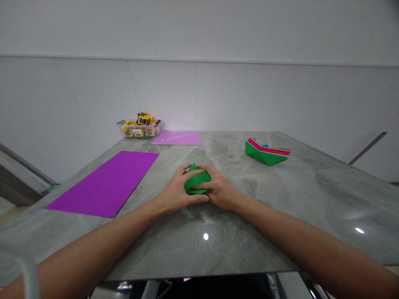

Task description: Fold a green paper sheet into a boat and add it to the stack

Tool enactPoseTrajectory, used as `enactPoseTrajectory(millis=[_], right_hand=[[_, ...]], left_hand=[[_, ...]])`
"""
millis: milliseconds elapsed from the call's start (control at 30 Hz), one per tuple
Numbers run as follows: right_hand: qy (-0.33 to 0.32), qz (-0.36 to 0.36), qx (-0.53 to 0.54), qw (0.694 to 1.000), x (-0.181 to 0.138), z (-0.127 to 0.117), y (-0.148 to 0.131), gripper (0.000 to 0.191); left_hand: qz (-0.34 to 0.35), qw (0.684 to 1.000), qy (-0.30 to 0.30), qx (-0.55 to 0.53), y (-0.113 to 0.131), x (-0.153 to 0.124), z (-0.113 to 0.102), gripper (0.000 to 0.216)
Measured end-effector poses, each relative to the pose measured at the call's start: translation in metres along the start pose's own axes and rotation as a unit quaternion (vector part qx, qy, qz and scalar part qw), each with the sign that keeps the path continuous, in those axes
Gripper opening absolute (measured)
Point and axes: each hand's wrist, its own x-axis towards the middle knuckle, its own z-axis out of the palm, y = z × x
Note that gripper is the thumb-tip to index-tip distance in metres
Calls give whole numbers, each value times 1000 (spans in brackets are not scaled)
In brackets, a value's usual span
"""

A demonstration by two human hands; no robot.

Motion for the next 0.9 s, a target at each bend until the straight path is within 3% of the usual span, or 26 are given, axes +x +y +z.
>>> enactPoseTrajectory(millis=[300,500,600,700,833,900], right_hand=[[-6,-19,7,1000,4,-3,-10,26],[10,-17,6,1000,4,-5,-10,16],[36,1,-6,999,5,-7,-11,11],[68,29,-26,997,5,-9,-13,17],[114,65,-21,991,5,-8,-15,26],[151,99,5,984,5,-6,-15,48]], left_hand=[[9,1000,29,10,2,-2,5,54],[21,999,50,-9,5,-3,4,56],[-9,997,62,-52,2,-3,5,66],[-80,983,94,-136,-3,-2,6,80],[-136,965,107,-196,-4,3,6,70],[-145,960,120,-207,-2,4,6,65]])
